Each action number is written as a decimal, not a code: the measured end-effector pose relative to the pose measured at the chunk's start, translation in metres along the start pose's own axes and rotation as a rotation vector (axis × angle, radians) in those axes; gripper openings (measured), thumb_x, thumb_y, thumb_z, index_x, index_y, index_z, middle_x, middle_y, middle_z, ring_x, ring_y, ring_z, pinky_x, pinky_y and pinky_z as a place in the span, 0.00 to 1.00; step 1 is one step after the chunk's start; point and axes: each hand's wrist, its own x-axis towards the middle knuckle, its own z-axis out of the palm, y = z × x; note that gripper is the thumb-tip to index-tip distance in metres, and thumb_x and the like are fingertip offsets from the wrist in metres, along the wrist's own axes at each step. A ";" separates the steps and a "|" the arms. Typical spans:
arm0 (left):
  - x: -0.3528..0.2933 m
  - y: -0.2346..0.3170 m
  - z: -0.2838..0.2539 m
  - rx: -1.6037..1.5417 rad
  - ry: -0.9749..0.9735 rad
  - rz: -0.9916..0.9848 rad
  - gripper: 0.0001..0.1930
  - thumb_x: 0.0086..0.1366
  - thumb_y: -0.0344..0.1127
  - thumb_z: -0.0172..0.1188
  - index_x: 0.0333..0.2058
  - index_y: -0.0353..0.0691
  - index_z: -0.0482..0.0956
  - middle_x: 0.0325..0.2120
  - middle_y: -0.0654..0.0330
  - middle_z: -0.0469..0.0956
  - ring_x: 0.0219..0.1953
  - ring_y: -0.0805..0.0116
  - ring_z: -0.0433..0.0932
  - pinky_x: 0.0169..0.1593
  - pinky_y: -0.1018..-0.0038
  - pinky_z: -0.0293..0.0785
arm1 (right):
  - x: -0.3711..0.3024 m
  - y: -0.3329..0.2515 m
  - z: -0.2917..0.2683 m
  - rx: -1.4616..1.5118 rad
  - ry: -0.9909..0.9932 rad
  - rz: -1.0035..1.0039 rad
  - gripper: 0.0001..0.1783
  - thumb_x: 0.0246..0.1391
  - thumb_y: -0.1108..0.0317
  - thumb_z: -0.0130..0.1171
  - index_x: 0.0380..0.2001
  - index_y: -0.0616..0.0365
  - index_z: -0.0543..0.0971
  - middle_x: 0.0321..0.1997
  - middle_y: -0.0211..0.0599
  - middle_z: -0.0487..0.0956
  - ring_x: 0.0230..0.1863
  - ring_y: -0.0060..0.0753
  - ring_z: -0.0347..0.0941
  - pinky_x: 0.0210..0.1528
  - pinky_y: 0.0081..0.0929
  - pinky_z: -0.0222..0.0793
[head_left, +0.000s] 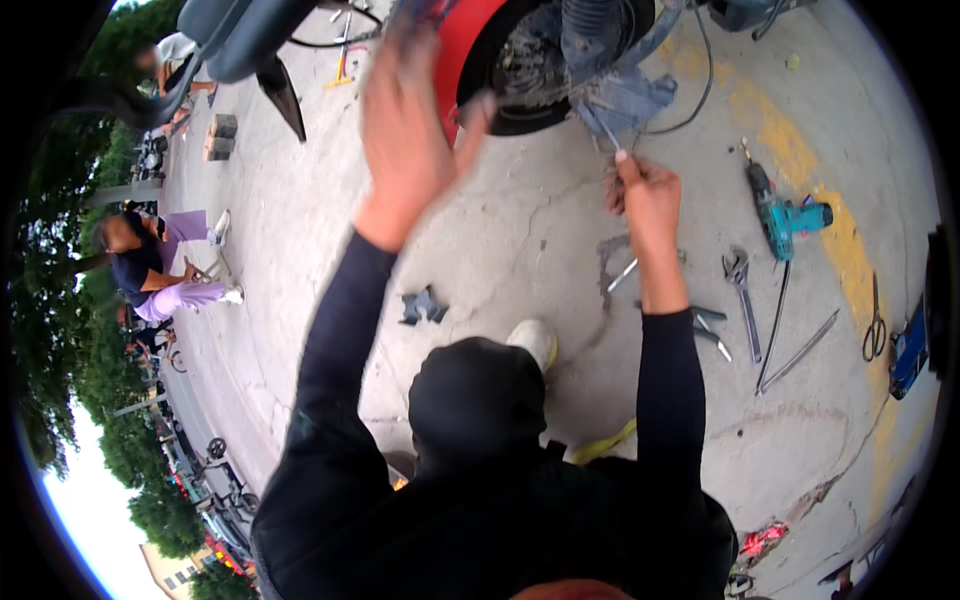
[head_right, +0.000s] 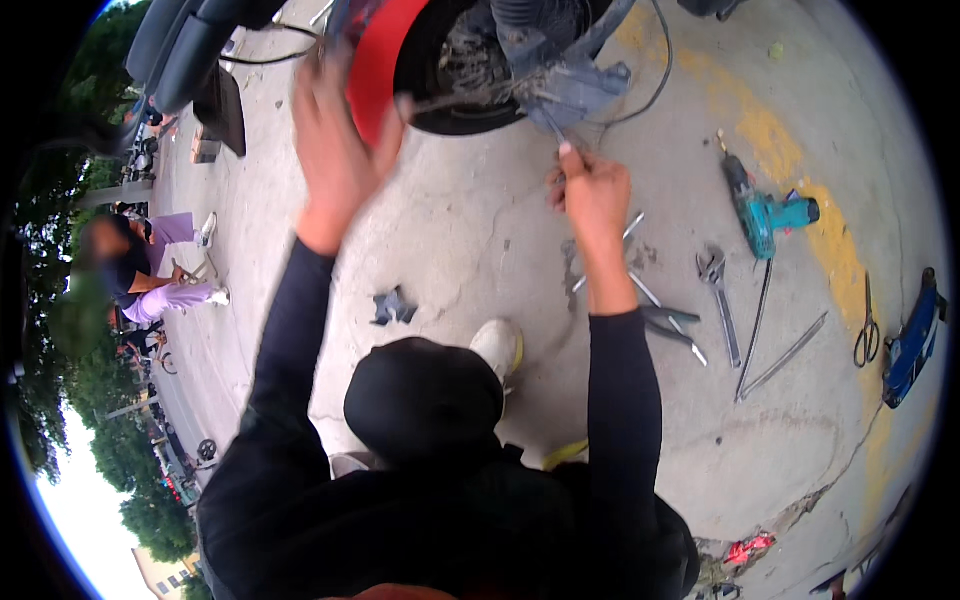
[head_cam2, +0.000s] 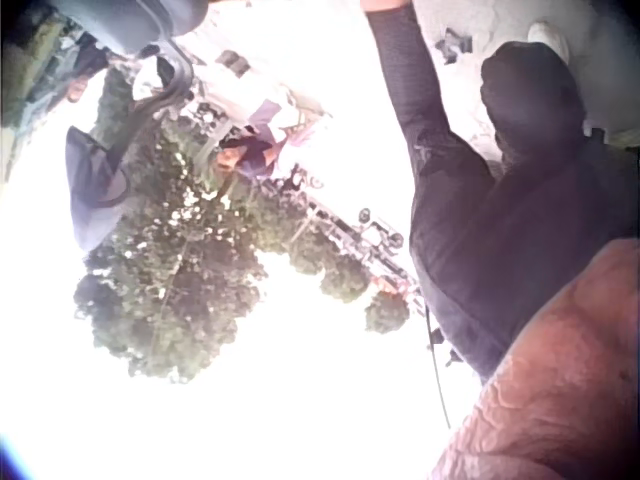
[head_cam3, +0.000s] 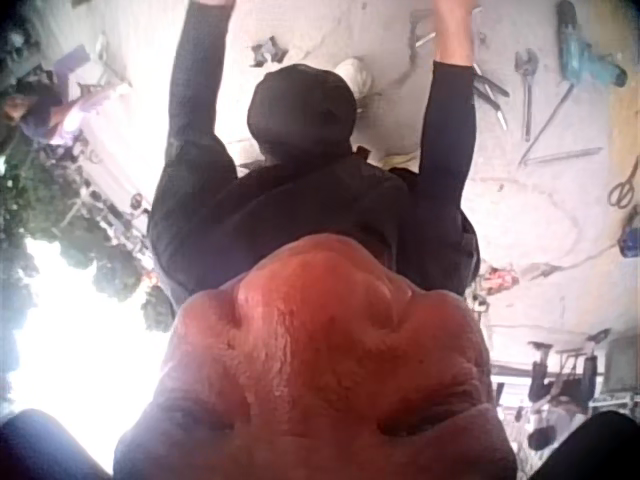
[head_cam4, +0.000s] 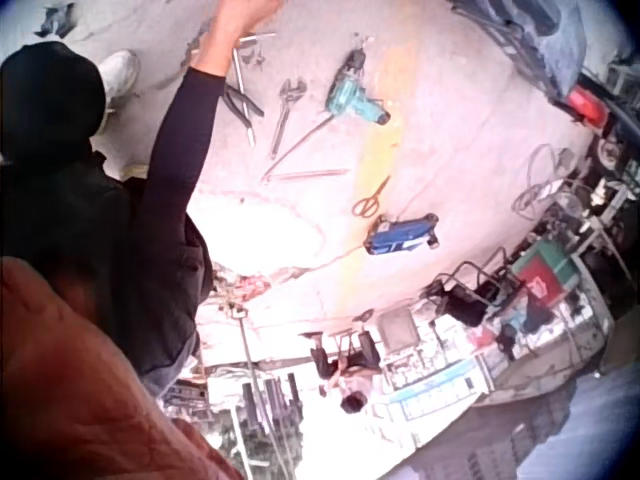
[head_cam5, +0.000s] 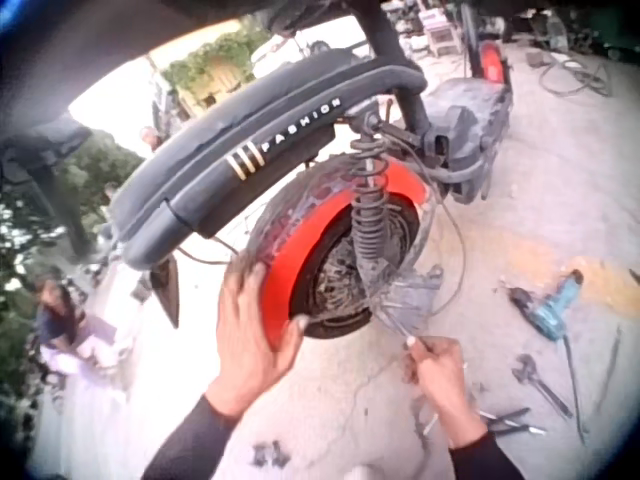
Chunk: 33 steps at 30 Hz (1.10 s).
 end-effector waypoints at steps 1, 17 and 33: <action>0.022 -0.024 0.006 0.029 0.048 0.012 0.33 0.53 0.41 0.71 0.55 0.32 0.71 0.54 0.42 0.72 0.57 0.44 0.71 0.57 0.61 0.71 | -0.006 0.003 0.000 -0.029 -0.014 0.002 0.16 0.62 0.63 0.59 0.31 0.68 0.81 0.21 0.35 0.78 0.15 0.21 0.70 0.16 0.19 0.61; 0.068 -0.062 0.032 -0.314 -0.236 -0.398 0.42 0.51 0.53 0.74 0.57 0.29 0.70 0.53 0.42 0.75 0.55 0.48 0.75 0.58 0.63 0.70 | 0.000 0.011 -0.013 -0.021 -0.056 0.014 0.16 0.62 0.64 0.58 0.26 0.66 0.81 0.19 0.35 0.79 0.14 0.21 0.72 0.17 0.21 0.65; 0.070 -0.047 0.034 -0.339 -0.159 -0.569 0.49 0.47 0.58 0.75 0.59 0.27 0.68 0.50 0.43 0.78 0.51 0.54 0.79 0.57 0.67 0.72 | 0.002 0.009 -0.011 0.028 -0.067 0.014 0.17 0.62 0.65 0.57 0.23 0.66 0.80 0.18 0.35 0.79 0.14 0.22 0.73 0.19 0.23 0.66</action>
